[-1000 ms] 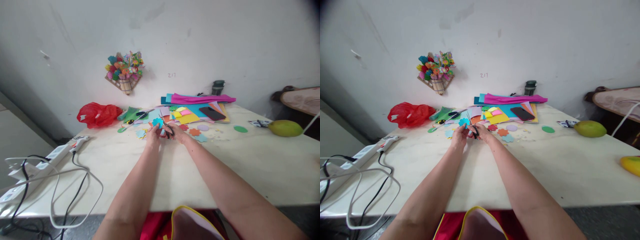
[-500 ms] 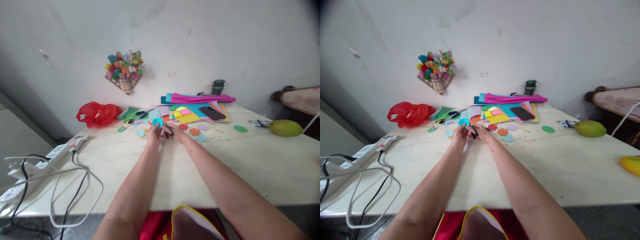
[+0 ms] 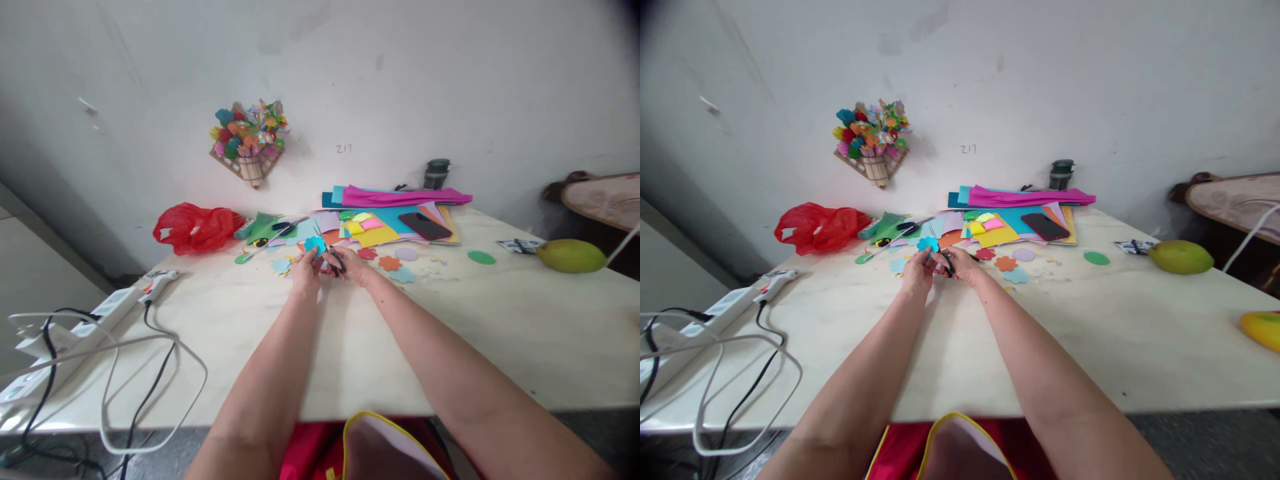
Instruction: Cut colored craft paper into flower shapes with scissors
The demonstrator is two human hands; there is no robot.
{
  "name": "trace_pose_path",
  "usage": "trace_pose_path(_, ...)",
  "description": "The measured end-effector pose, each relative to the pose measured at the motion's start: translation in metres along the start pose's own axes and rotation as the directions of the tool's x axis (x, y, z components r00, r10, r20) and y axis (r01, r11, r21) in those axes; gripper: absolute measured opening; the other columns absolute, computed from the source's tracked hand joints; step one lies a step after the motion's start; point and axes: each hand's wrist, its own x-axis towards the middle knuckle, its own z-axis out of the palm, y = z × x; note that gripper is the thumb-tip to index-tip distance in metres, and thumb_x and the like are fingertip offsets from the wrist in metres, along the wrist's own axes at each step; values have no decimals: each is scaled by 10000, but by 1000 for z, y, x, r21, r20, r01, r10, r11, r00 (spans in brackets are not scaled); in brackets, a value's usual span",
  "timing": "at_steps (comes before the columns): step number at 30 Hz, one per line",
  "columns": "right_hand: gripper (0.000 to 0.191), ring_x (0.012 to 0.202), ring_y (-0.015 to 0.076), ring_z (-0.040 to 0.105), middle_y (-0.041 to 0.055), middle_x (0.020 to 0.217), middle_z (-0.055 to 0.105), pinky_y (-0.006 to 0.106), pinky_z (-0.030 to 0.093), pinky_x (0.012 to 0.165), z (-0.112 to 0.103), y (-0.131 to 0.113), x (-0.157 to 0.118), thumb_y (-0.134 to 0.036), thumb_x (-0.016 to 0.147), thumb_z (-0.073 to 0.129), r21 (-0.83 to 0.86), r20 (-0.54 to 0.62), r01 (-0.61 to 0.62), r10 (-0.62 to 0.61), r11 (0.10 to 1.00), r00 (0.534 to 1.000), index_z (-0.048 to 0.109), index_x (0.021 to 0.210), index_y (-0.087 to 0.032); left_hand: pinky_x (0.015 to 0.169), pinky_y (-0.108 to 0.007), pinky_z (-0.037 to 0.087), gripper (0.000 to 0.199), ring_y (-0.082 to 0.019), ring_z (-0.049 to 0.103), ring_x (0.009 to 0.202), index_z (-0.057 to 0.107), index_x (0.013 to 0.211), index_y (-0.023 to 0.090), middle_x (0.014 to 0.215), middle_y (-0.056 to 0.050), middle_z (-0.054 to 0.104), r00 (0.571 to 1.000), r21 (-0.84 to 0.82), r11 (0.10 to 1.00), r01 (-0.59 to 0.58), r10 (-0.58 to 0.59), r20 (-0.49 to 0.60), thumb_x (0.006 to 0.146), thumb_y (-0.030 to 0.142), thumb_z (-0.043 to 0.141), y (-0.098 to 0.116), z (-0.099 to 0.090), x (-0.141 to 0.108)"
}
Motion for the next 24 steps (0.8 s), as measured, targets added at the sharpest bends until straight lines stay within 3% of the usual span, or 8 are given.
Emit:
trace_pose_path(6,436,433,96,513,-8,560,591,184,293,326,0,-1,0,-550,680,751,-5,-5,-8,7,1000,1000,526,709,-178,746,-286,501,221,-159,671,686,539,607,173,594,8,614,1000,0,1000,-17,17,-19,620,111,751,0,1,-1)
trace_pose_path(14,411,424,96,508,-14,547,585,180,273,320,0,-1,1,-514,684,760,-21,-12,-31,31,999,999,523,719,-180,693,-260,477,219,-107,605,554,533,590,164,579,16,608,999,-12,1000,-12,12,-32,616,98,740,0,2,-1)
trace_pose_path(24,374,389,91,472,-30,498,557,180,247,315,3,-4,0,-470,686,770,-11,-33,-57,56,998,998,535,731,-182,643,-241,463,228,-99,585,522,522,570,162,550,21,592,999,-20,1000,-19,18,-41,618,80,729,1,4,-3)
